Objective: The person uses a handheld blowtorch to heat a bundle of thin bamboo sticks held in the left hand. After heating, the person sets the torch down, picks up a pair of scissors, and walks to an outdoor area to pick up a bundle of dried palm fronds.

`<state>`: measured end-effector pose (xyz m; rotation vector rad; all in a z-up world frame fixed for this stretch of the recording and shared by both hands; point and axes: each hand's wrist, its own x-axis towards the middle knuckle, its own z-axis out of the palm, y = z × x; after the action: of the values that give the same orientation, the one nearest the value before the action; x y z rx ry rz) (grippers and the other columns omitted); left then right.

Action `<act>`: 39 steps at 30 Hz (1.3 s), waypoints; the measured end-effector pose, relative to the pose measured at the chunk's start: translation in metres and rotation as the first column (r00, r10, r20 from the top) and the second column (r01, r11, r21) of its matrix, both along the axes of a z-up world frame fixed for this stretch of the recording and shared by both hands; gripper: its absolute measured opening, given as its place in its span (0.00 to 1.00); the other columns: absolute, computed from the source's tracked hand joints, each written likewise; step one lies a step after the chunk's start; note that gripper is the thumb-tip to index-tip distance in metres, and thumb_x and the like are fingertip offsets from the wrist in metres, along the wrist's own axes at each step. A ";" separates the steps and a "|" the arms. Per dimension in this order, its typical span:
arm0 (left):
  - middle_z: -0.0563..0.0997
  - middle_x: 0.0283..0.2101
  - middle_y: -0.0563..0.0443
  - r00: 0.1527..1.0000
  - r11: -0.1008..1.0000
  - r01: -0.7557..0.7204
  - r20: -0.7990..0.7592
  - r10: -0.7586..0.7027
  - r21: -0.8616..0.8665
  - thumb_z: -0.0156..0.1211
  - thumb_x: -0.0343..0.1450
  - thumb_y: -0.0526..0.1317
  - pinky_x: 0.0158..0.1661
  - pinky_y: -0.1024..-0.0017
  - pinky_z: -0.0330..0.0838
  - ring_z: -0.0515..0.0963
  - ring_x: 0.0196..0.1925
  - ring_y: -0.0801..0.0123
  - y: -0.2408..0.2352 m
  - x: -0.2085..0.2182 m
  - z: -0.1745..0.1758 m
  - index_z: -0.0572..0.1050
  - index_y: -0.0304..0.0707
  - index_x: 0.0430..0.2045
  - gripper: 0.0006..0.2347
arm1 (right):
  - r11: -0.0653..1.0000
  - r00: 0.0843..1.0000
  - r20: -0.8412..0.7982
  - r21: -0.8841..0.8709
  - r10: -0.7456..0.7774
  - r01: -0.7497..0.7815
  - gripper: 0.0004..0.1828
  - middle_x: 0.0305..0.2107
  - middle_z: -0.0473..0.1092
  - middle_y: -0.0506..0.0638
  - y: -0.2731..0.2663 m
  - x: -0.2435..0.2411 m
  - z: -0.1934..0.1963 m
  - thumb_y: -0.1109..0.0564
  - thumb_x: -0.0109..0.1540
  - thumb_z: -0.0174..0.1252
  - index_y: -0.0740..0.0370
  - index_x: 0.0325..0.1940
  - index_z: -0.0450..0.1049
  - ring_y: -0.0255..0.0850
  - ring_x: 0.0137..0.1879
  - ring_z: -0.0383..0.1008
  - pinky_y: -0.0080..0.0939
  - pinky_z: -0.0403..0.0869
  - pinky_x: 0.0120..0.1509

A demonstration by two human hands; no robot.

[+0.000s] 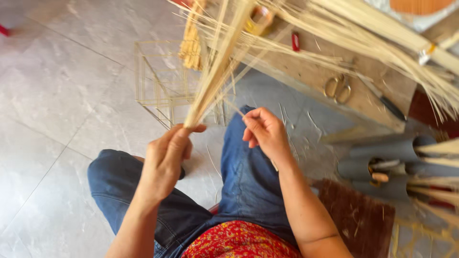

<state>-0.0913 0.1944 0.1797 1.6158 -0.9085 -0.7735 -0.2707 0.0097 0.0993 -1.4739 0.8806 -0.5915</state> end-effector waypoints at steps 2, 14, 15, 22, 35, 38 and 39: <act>0.66 0.20 0.59 1.000 1.000 -0.003 0.001 0.003 -0.030 0.43 0.79 0.42 0.25 0.78 0.61 0.63 0.23 0.80 0.002 0.000 0.000 0.80 0.33 0.49 0.16 | 0.987 0.984 0.093 -0.075 0.151 -0.144 0.06 0.22 0.73 0.47 0.014 0.018 0.012 0.58 0.68 0.56 0.63 0.45 0.74 0.29 0.24 0.70 0.28 0.70 0.28; 0.75 0.21 0.52 0.987 0.991 -0.115 0.107 0.122 -0.076 0.52 0.76 0.36 0.29 0.74 0.72 0.76 0.23 0.74 0.018 0.014 -0.021 0.72 0.41 0.60 0.16 | 0.804 0.853 0.000 -0.335 0.522 -0.491 0.07 0.28 0.78 0.47 0.052 0.043 0.065 0.61 0.68 0.55 0.64 0.49 0.71 0.31 0.33 0.80 0.30 0.78 0.36; 0.77 0.20 0.51 0.978 0.990 -0.130 0.159 0.135 -0.046 0.53 0.75 0.35 0.29 0.73 0.73 0.78 0.23 0.73 0.019 0.015 -0.024 0.73 0.42 0.60 0.16 | 0.771 0.832 -0.024 -0.360 0.555 -0.525 0.05 0.29 0.79 0.48 0.054 0.043 0.069 0.61 0.68 0.56 0.65 0.46 0.72 0.31 0.34 0.82 0.31 0.80 0.38; 0.76 0.32 0.52 0.644 0.989 -0.045 0.753 0.136 -0.140 0.60 0.69 0.33 0.30 0.64 0.74 0.80 0.33 0.60 0.018 0.013 -0.034 0.77 0.45 0.43 0.10 | 0.647 0.709 -0.171 -0.309 0.684 -0.698 0.03 0.28 0.78 0.49 0.029 0.081 0.106 0.61 0.68 0.55 0.64 0.44 0.72 0.34 0.32 0.80 0.34 0.78 0.35; 0.70 0.31 0.58 0.324 0.947 0.005 0.896 0.303 -0.322 0.67 0.69 0.38 0.32 0.71 0.70 0.73 0.32 0.71 0.037 0.029 -0.023 0.77 0.45 0.51 0.16 | 0.473 0.708 -0.423 -0.538 0.565 -0.698 0.04 0.24 0.78 0.49 0.028 0.140 0.128 0.60 0.67 0.55 0.62 0.43 0.72 0.35 0.30 0.81 0.37 0.77 0.33; 0.71 0.32 0.58 0.277 0.931 0.008 0.895 0.349 -0.365 0.68 0.70 0.37 0.31 0.71 0.69 0.73 0.32 0.72 0.042 0.032 -0.025 0.77 0.44 0.54 0.17 | 0.614 0.670 -0.462 -0.292 0.581 -0.733 0.05 0.23 0.78 0.49 0.030 0.146 0.123 0.60 0.65 0.55 0.63 0.43 0.72 0.34 0.24 0.77 0.38 0.75 0.26; 0.71 0.32 0.58 0.266 0.926 0.013 0.894 0.361 -0.378 0.68 0.70 0.37 0.31 0.71 0.69 0.72 0.32 0.72 0.043 0.031 -0.026 0.77 0.44 0.54 0.17 | 0.651 0.647 -0.498 -0.199 0.577 -0.733 0.06 0.22 0.78 0.48 0.031 0.146 0.122 0.59 0.64 0.55 0.63 0.43 0.72 0.35 0.22 0.75 0.38 0.74 0.23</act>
<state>-0.0601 0.2377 0.1538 1.7783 -1.5463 0.7062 -0.1247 0.0406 0.2211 -2.1857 0.4349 0.1315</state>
